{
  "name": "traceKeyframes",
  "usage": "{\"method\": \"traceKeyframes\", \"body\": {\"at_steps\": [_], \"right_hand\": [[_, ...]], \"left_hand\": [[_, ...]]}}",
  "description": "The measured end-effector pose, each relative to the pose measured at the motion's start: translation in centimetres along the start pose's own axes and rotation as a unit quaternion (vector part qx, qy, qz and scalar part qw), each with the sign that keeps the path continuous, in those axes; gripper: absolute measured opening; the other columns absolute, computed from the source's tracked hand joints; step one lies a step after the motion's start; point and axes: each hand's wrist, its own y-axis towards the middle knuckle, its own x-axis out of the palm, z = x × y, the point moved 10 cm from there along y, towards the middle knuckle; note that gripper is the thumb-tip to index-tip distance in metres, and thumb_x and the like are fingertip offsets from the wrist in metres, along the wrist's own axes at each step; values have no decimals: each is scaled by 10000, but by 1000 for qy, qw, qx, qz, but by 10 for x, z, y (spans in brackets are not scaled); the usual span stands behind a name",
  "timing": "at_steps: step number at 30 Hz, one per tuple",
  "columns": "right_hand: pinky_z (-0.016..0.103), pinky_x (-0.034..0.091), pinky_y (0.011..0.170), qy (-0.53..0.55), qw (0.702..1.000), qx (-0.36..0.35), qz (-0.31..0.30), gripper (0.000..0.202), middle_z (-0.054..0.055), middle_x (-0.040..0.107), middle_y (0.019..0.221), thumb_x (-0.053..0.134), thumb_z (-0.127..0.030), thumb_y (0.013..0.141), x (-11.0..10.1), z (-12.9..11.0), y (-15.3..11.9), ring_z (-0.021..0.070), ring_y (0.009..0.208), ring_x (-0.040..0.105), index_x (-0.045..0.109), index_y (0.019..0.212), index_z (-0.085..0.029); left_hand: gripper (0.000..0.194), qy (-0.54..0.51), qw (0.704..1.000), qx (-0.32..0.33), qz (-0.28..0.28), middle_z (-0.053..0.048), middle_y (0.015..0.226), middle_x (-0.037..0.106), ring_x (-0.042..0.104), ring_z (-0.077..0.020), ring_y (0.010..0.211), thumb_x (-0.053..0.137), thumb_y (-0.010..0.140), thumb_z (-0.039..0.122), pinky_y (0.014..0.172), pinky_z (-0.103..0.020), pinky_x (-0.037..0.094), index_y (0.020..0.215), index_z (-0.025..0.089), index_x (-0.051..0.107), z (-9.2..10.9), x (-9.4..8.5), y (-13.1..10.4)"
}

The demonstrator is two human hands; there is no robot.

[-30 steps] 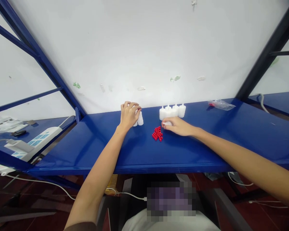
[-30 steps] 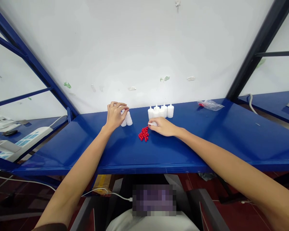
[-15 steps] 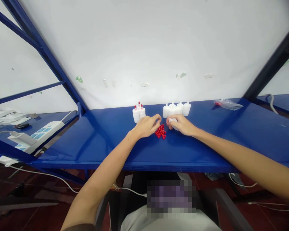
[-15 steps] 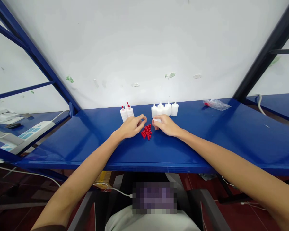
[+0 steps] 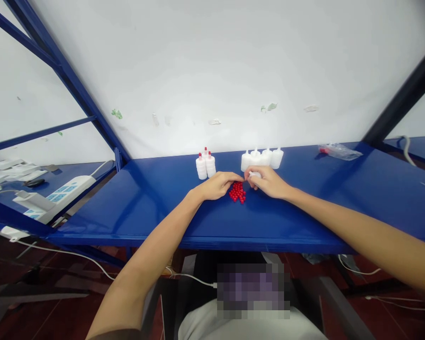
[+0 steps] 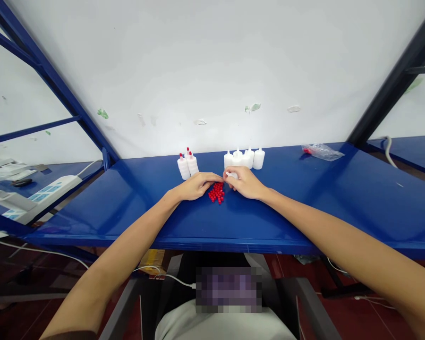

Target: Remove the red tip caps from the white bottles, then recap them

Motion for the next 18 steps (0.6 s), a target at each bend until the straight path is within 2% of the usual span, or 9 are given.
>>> {"method": "traceKeyframes", "body": {"at_steps": [7, 12, 18], "right_hand": [[277, 392, 644, -143, 988, -53, 26, 151, 13, 637, 728, 476, -254, 795, -7, -10, 0, 155, 625, 545, 603, 805, -174], [270, 387, 661, -162, 984, -65, 19, 177, 14, 660, 750, 474, -261, 830, -6, -10, 1, 156, 648, 553, 627, 822, -174], [270, 384, 661, -169, 983, -65, 11, 176, 15, 664, 751, 481, -256, 840, -6, -11, 0, 162, 662, 565, 637, 827, -175]], "left_hand": [[561, 23, 999, -4, 36, -84, 1205, 702, 662, -188, 1101, 390, 751, -56, 998, -339, 514, 1192, 146, 672, -1, -7, 0], [665, 28, 1000, 10, 4, -82, 1323, 639, 618, -201, 1200, 359, 696, -98, 1057, -369, 485, 1227, 165, 661, 5, -1, 2], [651, 31, 999, 11, -28, -66, 1334, 634, 615, -184, 1208, 363, 729, -103, 1078, -355, 474, 1232, 180, 663, 5, 4, 3]]}}
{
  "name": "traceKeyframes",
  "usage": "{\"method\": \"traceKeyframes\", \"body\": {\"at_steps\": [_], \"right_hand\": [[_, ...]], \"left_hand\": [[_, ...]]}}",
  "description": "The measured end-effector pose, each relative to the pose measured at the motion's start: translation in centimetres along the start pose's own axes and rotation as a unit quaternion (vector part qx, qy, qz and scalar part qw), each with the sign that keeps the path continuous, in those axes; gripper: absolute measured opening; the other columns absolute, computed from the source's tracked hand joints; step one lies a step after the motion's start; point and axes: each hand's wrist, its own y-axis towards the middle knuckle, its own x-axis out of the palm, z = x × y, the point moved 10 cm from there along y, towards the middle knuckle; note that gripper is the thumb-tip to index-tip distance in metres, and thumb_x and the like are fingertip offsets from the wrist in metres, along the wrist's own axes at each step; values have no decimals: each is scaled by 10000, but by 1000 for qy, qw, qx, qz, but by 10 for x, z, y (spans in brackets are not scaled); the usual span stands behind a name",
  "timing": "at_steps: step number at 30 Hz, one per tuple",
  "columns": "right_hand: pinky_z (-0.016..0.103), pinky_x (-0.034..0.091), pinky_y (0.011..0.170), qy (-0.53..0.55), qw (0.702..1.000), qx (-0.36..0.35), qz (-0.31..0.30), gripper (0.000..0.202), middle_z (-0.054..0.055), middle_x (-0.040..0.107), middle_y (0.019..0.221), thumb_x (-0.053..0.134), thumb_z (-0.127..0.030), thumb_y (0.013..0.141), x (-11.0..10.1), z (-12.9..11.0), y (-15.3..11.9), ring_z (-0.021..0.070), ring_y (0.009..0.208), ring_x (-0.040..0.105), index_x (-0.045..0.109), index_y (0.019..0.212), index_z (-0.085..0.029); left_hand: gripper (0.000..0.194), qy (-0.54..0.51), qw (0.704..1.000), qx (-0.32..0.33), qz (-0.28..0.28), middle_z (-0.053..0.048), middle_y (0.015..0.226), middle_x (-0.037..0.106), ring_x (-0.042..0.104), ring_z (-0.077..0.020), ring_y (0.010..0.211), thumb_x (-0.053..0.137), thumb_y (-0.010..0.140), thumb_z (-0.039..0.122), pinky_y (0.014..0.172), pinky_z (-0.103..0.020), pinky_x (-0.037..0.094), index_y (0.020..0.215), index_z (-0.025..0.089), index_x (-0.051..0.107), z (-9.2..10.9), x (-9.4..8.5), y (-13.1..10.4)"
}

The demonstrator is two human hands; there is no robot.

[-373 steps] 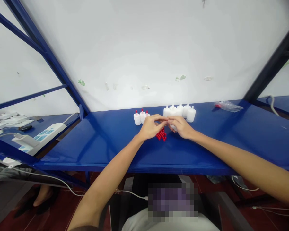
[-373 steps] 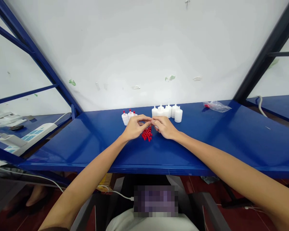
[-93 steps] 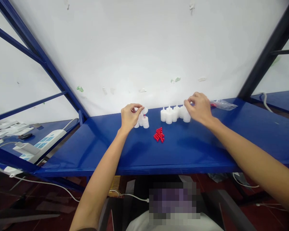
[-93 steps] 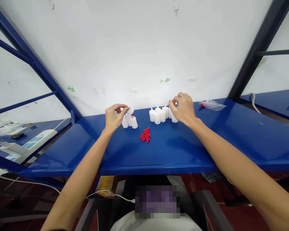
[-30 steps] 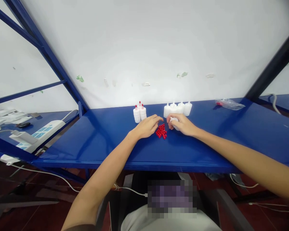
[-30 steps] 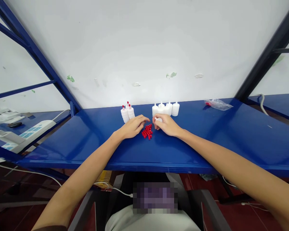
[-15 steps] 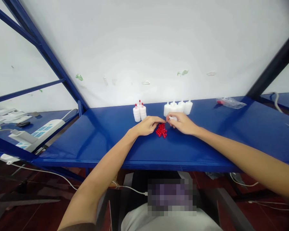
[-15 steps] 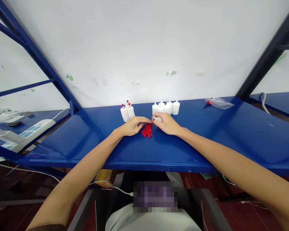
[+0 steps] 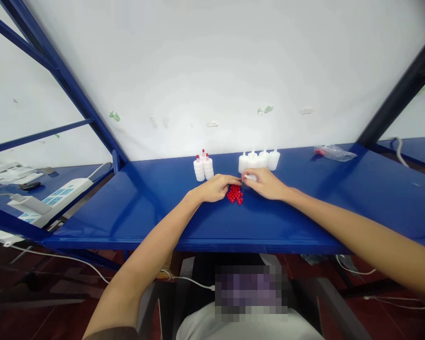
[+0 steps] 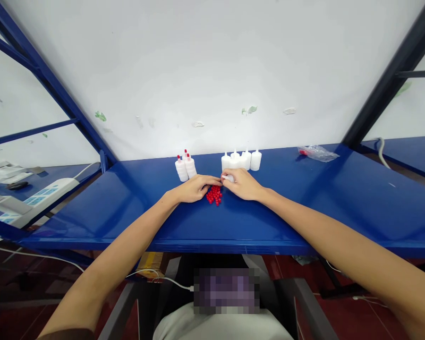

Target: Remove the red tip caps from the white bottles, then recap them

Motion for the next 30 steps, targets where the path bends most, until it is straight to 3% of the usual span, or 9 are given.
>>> {"method": "traceKeyframes", "body": {"at_steps": [18, 24, 30], "right_hand": [[280, 376, 657, -3, 1000, -3, -14, 181, 25, 684, 779, 476, -250, 841, 2, -5, 0, 166, 661, 560, 641, 830, -178], [291, 391, 695, 0, 1000, -5, -17, 176, 34, 692, 811, 480, -249, 847, 3, -5, 0, 182, 712, 580, 641, 841, -179], [293, 388, 693, 2, 1000, -3, -24, 174, 35, 687, 814, 472, -244, 853, 4, -5, 0, 183, 715, 578, 634, 841, -180]], "left_hand": [[432, 107, 994, -16, -12, -121, 1244, 678, 646, -216, 1141, 447, 852, -20, 1014, -376, 514, 1195, 131, 662, -2, -5, -12], [278, 104, 994, -27, -1, -112, 1147, 710, 658, -216, 1048, 480, 942, 107, 952, -365, 516, 1126, 145, 685, 1, -7, -12], [243, 79, 996, -46, 18, -91, 1053, 725, 656, -203, 973, 512, 924, 101, 901, -338, 512, 1061, 157, 705, -2, -8, -12]]}}
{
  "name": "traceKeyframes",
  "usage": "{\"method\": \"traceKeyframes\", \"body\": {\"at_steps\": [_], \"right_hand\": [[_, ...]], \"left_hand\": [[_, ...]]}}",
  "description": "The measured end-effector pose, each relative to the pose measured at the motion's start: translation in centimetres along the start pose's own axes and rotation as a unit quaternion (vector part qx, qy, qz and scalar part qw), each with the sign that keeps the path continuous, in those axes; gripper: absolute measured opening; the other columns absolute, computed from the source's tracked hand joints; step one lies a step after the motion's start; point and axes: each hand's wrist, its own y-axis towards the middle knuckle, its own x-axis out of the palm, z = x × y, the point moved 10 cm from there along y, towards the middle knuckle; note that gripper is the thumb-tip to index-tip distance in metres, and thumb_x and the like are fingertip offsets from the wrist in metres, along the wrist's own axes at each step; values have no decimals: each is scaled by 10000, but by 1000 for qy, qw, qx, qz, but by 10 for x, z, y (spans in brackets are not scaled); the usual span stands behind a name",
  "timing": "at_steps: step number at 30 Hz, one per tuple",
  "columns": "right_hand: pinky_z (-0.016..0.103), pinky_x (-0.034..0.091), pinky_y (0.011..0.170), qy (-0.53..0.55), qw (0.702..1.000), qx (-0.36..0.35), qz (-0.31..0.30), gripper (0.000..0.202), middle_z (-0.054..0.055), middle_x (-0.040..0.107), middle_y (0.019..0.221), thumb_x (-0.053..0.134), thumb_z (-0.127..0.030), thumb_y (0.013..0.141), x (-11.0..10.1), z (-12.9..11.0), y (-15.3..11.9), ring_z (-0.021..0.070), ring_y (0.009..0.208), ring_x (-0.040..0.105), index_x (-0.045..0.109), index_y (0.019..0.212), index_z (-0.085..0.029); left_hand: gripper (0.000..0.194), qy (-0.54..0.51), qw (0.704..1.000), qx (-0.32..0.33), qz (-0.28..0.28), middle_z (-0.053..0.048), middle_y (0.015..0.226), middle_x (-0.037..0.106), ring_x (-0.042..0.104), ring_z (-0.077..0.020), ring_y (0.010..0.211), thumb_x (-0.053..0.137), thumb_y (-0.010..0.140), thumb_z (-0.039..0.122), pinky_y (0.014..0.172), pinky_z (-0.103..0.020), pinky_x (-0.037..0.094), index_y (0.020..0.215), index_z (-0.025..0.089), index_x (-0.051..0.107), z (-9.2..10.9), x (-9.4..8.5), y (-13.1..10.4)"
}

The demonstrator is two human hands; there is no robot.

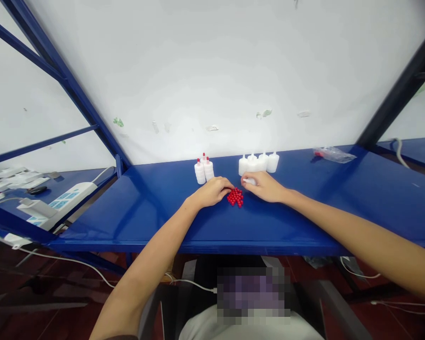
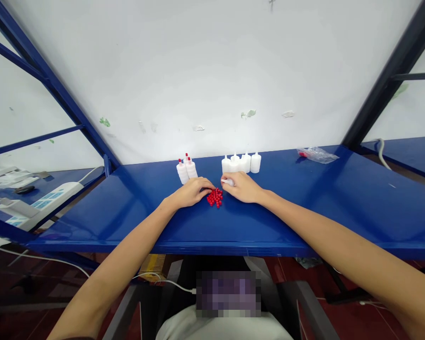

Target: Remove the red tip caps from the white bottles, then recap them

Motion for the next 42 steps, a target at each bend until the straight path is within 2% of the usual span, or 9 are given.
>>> {"method": "traceKeyframes", "body": {"at_steps": [9, 12, 16, 19, 25, 30, 36, 39, 42], "right_hand": [[289, 375, 691, -3, 1000, -6, 2, 173, 27, 684, 844, 471, -254, 877, 0, 2, -1, 177, 714, 569, 628, 904, -188], [287, 374, 695, -10, 1000, -11, -8, 208, 27, 669, 832, 445, -293, 914, 2, 0, 0, 179, 726, 566, 626, 910, -190], [284, 372, 691, -61, 998, 3, 0, 215, 56, 649, 872, 476, -325, 896, 1, -4, 1, 190, 771, 573, 621, 843, -175], [278, 363, 677, -95, 995, 25, -3, 211, 70, 655, 920, 496, -337, 876, 1, -6, 2, 198, 795, 582, 626, 847, -173], [272, 300, 580, -148, 984, 91, -31, 227, 48, 658, 763, 496, -356, 863, 8, 2, 3, 195, 693, 569, 643, 907, -190], [271, 284, 575, -159, 982, 103, -27, 248, 62, 669, 793, 499, -363, 856, 9, 5, 4, 207, 721, 576, 638, 968, -190], [272, 293, 592, -110, 991, 78, -16, 266, 53, 657, 785, 476, -390, 896, 6, 2, 5, 193, 706, 552, 622, 968, -179], [275, 295, 604, -65, 996, 66, -5, 408, 42, 640, 735, 375, -481, 961, 5, 1, 6, 184, 687, 544, 637, 880, -179], [276, 292, 609, -46, 997, 56, 6, 488, 38, 636, 708, 337, -510, 976, 3, 0, 6, 177, 668, 540, 655, 821, -175]], "left_hand": [[158, -54, 997, -46, 41, -70, 920, 727, 665, -170, 816, 587, 883, 110, 776, -288, 529, 965, 143, 719, -11, -6, -1], [144, -81, 991, -53, 94, -64, 913, 727, 662, -161, 803, 596, 885, 126, 765, -283, 533, 956, 145, 720, -10, -16, -2], [131, -125, 972, -54, 194, -62, 930, 732, 667, -159, 832, 607, 899, 179, 758, -277, 542, 955, 152, 723, -5, -33, -2], [131, -149, 961, -51, 228, -67, 940, 731, 675, -164, 847, 613, 898, 191, 763, -283, 555, 954, 154, 726, -3, -37, -2], [124, -151, 962, -53, 222, -68, 926, 733, 678, -172, 822, 623, 891, 191, 780, -311, 562, 945, 163, 732, -7, -29, 0], [130, -149, 957, -49, 243, -72, 937, 730, 674, -169, 834, 626, 897, 204, 776, -299, 550, 957, 156, 732, -6, -29, -2], [125, -157, 962, -32, 223, -73, 922, 738, 675, -171, 836, 625, 887, 184, 779, -293, 536, 934, 153, 737, 2, -31, 5], [146, -176, 960, -33, 214, -74, 920, 734, 670, -167, 825, 616, 884, 185, 760, -287, 535, 953, 149, 739, 1, -31, 8], [171, -210, 958, -48, 191, -80, 932, 731, 666, -163, 809, 622, 882, 208, 749, -284, 540, 986, 141, 740, -4, -25, 10]]}}
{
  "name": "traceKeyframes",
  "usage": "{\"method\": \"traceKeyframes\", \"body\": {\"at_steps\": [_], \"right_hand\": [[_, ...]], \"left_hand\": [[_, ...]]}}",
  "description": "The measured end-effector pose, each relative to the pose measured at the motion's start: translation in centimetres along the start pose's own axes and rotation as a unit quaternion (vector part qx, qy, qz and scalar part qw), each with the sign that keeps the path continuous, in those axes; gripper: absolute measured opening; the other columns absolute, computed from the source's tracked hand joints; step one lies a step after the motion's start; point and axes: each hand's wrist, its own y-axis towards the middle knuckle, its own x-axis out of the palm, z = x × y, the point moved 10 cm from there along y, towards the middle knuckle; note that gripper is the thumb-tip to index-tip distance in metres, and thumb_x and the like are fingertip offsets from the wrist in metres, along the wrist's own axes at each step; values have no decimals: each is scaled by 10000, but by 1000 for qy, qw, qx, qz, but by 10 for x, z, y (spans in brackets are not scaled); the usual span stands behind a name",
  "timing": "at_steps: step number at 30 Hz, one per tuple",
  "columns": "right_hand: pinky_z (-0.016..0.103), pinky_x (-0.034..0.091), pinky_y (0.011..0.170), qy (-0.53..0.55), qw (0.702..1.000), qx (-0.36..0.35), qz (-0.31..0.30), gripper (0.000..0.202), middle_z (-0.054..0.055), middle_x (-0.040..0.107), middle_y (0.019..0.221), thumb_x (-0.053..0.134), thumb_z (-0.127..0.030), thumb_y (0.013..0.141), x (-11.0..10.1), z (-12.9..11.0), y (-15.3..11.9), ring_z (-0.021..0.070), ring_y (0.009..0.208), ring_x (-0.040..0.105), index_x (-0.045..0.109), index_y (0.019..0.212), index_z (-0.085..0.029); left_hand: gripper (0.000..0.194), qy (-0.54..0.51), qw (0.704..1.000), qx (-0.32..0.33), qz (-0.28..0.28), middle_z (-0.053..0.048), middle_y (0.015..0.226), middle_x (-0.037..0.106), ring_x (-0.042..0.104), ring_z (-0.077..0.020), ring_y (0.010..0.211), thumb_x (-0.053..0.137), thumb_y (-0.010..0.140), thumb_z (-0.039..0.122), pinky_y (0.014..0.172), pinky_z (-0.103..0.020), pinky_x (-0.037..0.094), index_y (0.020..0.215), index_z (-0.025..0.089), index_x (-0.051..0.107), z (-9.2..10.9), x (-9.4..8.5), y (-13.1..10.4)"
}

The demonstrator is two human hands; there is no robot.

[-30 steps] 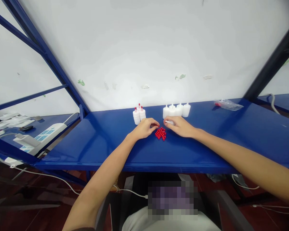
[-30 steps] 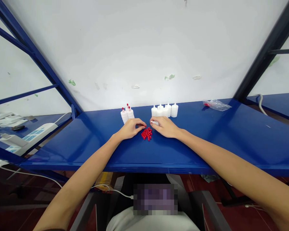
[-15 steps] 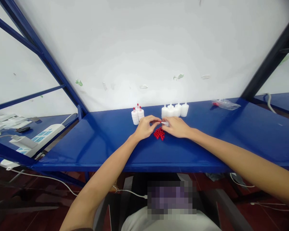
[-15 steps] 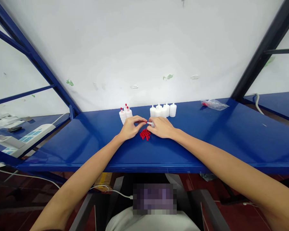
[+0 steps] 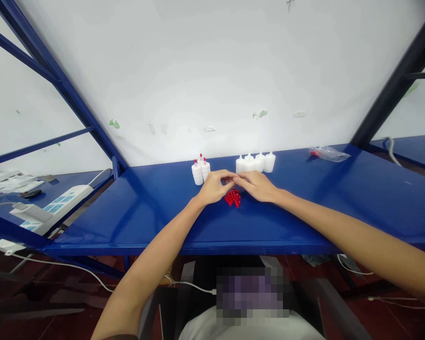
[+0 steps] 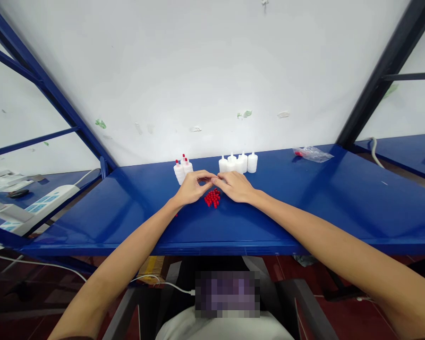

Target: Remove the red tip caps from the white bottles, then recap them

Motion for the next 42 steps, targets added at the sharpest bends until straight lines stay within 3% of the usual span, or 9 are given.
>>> {"method": "traceKeyframes", "body": {"at_steps": [5, 13, 16, 21, 25, 31, 34, 37, 42], "right_hand": [[278, 268, 594, 3, 1000, -9, 10, 484, 22, 601, 647, 339, -488, 975, -2, -4, -1, 162, 620, 511, 656, 789, -173], [278, 260, 582, 21, 1000, -11, 12, 440, 11, 589, 650, 343, -482, 968, 1, -9, -1, 155, 612, 503, 609, 794, -179], [279, 292, 601, 37, 999, -8, 17, 423, 7, 591, 654, 352, -504, 966, 2, -4, -1, 165, 634, 519, 598, 829, -188], [282, 346, 637, 84, 996, -17, 36, 325, -6, 577, 642, 321, -319, 955, -4, 2, -2, 158, 625, 528, 585, 816, -189], [287, 376, 680, 83, 996, -15, 39, 335, 28, 635, 729, 393, -343, 931, -6, 0, -2, 167, 686, 558, 618, 754, -170], [283, 362, 675, 63, 997, 15, 37, 418, 26, 629, 683, 375, -397, 954, 1, 10, -6, 164, 659, 556, 587, 672, -174], [276, 330, 628, 44, 997, 24, 53, 348, -2, 596, 641, 396, -404, 947, -2, 12, -8, 155, 605, 519, 593, 767, -180], [277, 314, 631, 35, 997, -19, 59, 320, -8, 600, 677, 382, -401, 956, -8, -6, -3, 153, 624, 516, 600, 858, -188], [297, 323, 652, 74, 995, -60, 27, 544, 25, 574, 616, 240, -432, 985, -12, -37, 17, 159, 629, 519, 557, 624, -179]], "left_hand": [[179, -43, 999, -23, -11, -92, 967, 731, 667, -171, 839, 640, 878, 229, 785, -301, 549, 991, 137, 744, -7, 3, 0], [159, -49, 998, -17, -20, -86, 921, 721, 671, -167, 828, 636, 875, 225, 780, -290, 547, 951, 129, 738, 4, 1, 1], [158, -10, 998, -39, -38, -87, 914, 736, 679, -173, 823, 641, 867, 234, 788, -296, 543, 937, 128, 734, 0, -17, 0], [125, 133, 984, -97, -72, -52, 831, 752, 685, -178, 745, 647, 830, 223, 720, -286, 525, 867, 171, 754, -21, -62, -19], [151, 195, 971, -94, -103, -28, 705, 732, 660, -161, 607, 629, 807, 188, 575, -251, 478, 874, 185, 765, -27, -70, -33], [203, 190, 976, -89, -58, -34, 723, 741, 672, -164, 605, 650, 803, 187, 585, -258, 511, 976, 183, 754, -24, -77, -33], [194, 157, 982, -104, -8, -49, 775, 752, 694, -173, 665, 683, 808, 234, 646, -275, 552, 981, 172, 747, -20, -86, -31], [213, 71, 992, -95, 50, -69, 845, 757, 716, -183, 759, 709, 812, 286, 733, -295, 583, 972, 148, 736, -7, -85, -27], [206, -49, 995, -38, 84, -67, 905, 748, 714, -167, 812, 746, 791, 279, 796, -302, 600, 947, 147, 722, 16, -64, -12]]}}
